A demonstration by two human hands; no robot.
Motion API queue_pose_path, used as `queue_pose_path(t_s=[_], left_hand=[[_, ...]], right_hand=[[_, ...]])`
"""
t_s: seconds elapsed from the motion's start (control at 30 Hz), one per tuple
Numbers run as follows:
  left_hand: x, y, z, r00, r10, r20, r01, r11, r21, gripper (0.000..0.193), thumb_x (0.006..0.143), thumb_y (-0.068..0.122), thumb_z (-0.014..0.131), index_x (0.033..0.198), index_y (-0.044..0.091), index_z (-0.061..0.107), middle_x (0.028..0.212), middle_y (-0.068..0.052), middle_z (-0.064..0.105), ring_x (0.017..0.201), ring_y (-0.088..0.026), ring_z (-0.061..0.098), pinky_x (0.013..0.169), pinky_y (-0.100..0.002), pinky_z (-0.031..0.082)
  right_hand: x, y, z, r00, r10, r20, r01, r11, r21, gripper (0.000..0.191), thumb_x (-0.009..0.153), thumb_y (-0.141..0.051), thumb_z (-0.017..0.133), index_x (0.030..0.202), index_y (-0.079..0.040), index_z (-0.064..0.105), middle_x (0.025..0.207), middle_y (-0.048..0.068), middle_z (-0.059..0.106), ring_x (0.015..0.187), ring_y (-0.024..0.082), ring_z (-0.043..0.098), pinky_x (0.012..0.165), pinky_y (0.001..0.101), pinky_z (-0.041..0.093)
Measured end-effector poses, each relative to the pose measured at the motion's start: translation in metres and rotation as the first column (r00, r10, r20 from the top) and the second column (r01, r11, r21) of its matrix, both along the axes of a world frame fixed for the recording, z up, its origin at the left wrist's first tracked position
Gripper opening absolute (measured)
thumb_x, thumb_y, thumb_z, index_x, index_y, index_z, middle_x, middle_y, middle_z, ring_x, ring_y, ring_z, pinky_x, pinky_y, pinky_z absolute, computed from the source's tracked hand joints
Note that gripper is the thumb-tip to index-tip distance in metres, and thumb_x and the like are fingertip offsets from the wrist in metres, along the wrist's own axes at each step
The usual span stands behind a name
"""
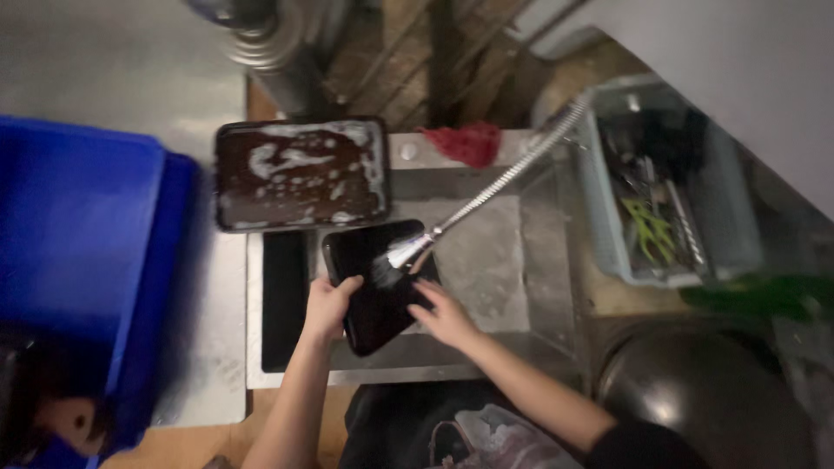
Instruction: The person washes a wooden cutting board and several dark rectangular trays in a stainless steel sink using a red scrubber and dish soap. They rinse each item under running water and place the cleaned items into a blue bin.
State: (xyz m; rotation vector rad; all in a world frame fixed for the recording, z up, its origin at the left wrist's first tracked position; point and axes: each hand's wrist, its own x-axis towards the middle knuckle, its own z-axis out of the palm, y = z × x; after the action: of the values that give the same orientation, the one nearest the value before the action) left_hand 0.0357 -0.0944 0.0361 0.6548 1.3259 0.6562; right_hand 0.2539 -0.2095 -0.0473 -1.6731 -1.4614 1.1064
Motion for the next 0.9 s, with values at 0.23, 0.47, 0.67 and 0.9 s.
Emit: queue_pose_path(t_s=[0.23,0.47,0.67,0.9], left_hand=[[-0.019,-0.017,0.161,0.822,-0.280,-0.496,0.437,0.868,0.236,0.025,0.082,0.013,0.072,0.102,-0.003,0.072,0.078,-0.011,0.076,0.073,-0.016,0.072,0.071,-0.033,0.057],[-0.084,-0.030,0.253,0.834,-0.145,-0.532,0.374,0.858,0.353,0.027,0.080,0.014,0.072,0.103,0.001,0.075,0.077,-0.007,0.076,0.072,-0.015,0.070,0.070,-0.032,0.057],[-0.218,-0.051,0.253,0.854,0.516,0.058,-0.476,0.734,0.483,0.022,0.086,0.001,0.067,0.108,-0.004,0.069,0.097,-0.011,0.076,0.085,-0.023,0.073,0.079,-0.037,0.061],[-0.258,0.018,0.116,0.130,0.807,0.576,-0.983,0.028,0.182,0.044,0.082,-0.006,0.064,0.125,0.004,0.058,0.122,-0.010,0.066,0.109,-0.027,0.066,0.096,-0.045,0.057]], right_hand=[[0.049,-0.019,-0.017,0.984,-0.011,-0.181,-0.030,0.974,-0.223,0.047,0.093,-0.023,0.069,0.135,-0.003,0.063,0.125,0.013,0.075,0.110,0.019,0.072,0.095,0.0316,0.055],[0.036,-0.005,0.001,0.934,-0.002,-0.358,-0.065,0.982,-0.175,0.038,0.098,-0.016,0.065,0.131,0.004,0.064,0.118,0.013,0.077,0.107,0.019,0.072,0.094,0.0284,0.054],[0.030,-0.014,0.017,0.964,-0.067,-0.258,-0.016,0.951,-0.307,0.040,0.096,-0.018,0.065,0.131,0.001,0.066,0.106,0.013,0.081,0.092,0.019,0.076,0.072,0.0297,0.050],[0.017,-0.019,0.017,0.971,-0.115,-0.212,0.069,0.975,-0.213,0.037,0.098,-0.018,0.066,0.127,0.004,0.070,0.104,0.014,0.081,0.087,0.020,0.076,0.072,0.0282,0.055]])
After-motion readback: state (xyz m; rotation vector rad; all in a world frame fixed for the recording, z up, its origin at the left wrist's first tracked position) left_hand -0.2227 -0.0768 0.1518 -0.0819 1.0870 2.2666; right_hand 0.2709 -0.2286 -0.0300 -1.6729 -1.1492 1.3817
